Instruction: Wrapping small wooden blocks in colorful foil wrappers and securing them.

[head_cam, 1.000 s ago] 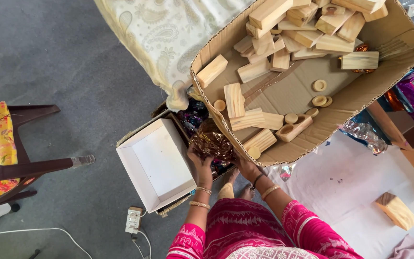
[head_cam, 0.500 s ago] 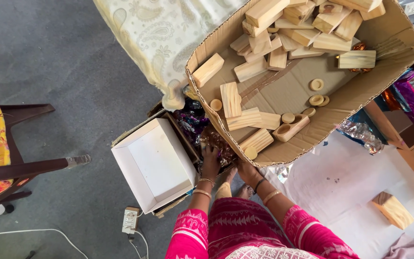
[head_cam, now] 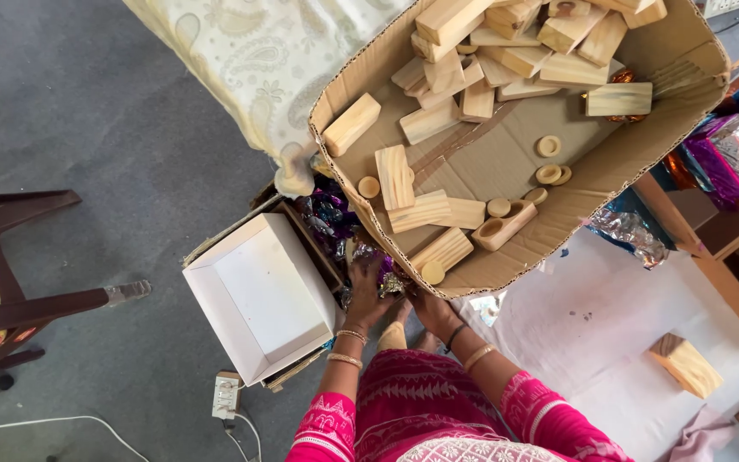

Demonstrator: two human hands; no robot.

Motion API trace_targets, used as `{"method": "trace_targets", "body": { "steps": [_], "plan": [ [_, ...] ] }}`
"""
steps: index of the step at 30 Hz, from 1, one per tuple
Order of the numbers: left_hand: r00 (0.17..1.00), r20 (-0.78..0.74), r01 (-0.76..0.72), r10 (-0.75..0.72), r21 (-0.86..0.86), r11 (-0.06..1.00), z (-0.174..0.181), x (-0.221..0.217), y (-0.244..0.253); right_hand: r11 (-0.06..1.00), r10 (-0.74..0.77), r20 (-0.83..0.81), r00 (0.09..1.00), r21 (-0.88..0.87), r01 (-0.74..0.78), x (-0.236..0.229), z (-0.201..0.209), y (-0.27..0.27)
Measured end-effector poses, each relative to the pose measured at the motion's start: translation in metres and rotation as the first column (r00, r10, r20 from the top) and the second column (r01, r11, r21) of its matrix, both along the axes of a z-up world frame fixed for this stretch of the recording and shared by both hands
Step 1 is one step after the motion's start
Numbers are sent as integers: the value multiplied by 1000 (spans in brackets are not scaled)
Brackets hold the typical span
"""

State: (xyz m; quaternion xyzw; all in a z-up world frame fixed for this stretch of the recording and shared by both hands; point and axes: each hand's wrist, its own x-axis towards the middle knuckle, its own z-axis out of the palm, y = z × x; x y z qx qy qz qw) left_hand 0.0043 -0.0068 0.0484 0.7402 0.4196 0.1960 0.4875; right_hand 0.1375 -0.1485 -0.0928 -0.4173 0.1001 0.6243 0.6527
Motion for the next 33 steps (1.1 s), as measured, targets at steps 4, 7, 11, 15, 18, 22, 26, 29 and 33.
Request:
{"method": "trace_targets", "body": {
  "steps": [4,7,11,15,18,22,26,29,33],
  "plan": [
    [964,-235,153,-126,97,984,-28,2,-2,992,127,103,987,13,-129,-2,4,3],
    [911,-377,235,-165,148,961,-105,-6,-1,983,173,232,957,-101,-153,-4,20,-6],
    [686,-706,499,-179,277,821,-169,-9,-3,773,632,483,605,-438,-458,-7,74,-38],
    [670,-740,541,-64,428,724,-271,-17,-12,771,527,790,313,-291,-566,4,155,-80],
    [544,-789,501,-285,33,865,-132,14,6,923,383,586,714,-268,-275,22,183,-110],
    [520,-838,537,-168,167,827,-186,-15,9,975,180,774,607,-220,-8,90,137,-190],
    [443,-853,621,-275,71,781,-188,49,21,902,327,893,310,-393,178,131,106,-235],
    [371,-859,675,-352,-10,738,-198,49,17,885,392,909,140,-414,213,128,139,-207],
    [257,-855,750,-450,-117,651,-180,48,27,888,428,900,-83,-402,223,125,124,-219]
  ]
}}
